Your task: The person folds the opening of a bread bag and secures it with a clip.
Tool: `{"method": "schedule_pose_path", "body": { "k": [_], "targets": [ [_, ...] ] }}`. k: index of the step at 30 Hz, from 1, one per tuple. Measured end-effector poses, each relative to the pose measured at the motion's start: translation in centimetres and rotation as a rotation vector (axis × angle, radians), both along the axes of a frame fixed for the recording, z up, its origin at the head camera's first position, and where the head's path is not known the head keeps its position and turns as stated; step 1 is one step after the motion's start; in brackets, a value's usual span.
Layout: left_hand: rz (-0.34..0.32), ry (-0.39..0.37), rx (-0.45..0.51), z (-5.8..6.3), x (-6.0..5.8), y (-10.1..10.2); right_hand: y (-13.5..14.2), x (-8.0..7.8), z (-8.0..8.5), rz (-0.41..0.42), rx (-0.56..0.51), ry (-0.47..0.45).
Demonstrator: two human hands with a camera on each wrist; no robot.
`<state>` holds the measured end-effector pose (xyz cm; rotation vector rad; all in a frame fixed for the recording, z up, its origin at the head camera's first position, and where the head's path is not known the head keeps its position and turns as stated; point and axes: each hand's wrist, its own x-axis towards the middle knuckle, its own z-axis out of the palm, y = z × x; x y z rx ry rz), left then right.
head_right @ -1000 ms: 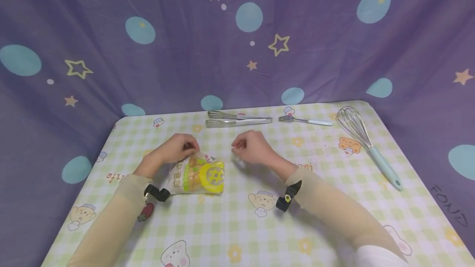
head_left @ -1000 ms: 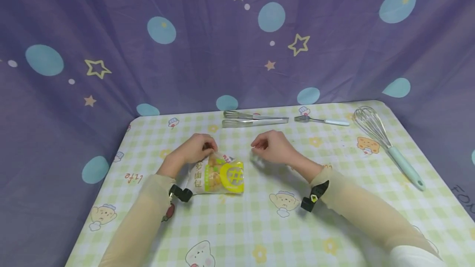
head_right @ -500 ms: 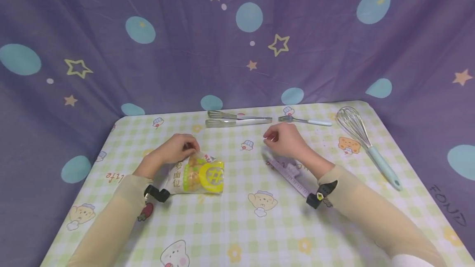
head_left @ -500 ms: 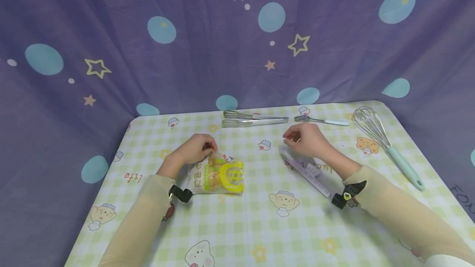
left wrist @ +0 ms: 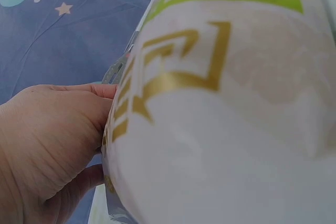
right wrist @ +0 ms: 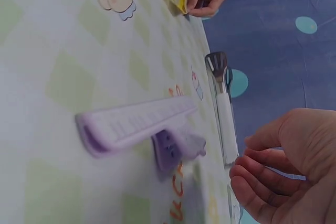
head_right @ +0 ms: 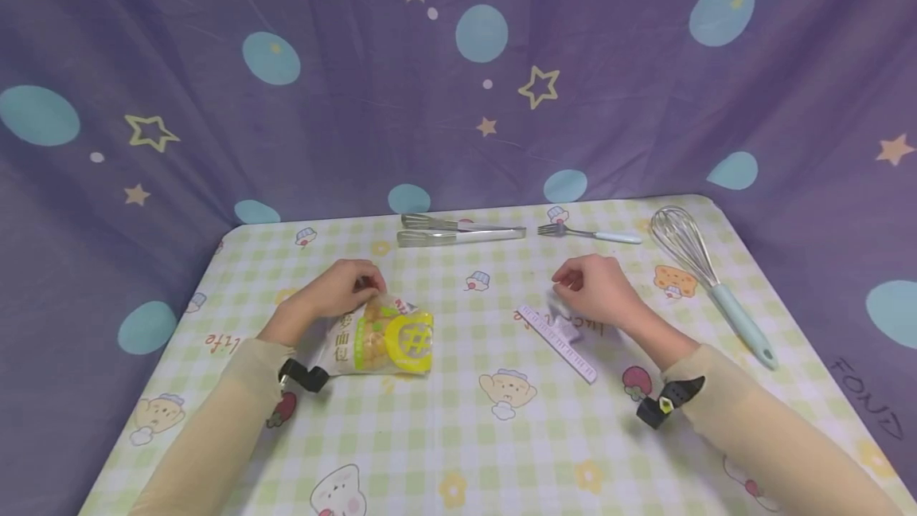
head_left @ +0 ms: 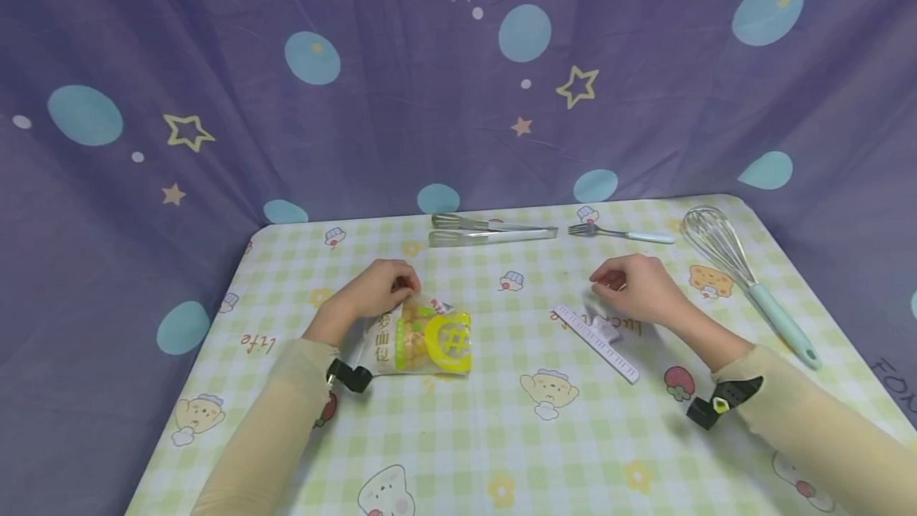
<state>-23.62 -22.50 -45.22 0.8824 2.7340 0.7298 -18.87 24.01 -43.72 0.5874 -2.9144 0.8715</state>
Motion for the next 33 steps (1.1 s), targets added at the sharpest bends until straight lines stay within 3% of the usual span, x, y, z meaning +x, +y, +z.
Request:
{"method": "schedule_pose_path", "body": {
  "k": [14,21,33],
  "targets": [
    [0.016,-0.008,-0.007,0.0,0.1,0.2,2.0,1.4,-0.7,-0.032,0.01,-0.059],
    [0.019,-0.01,-0.009,0.0,0.1,0.1,2.0,2.2,-1.7,-0.049,0.009,-0.13],
    [0.012,-0.008,-0.004,0.0,0.3,0.0,1.3,3.2,-2.6,0.002,-0.002,-0.152]
  ]
}}
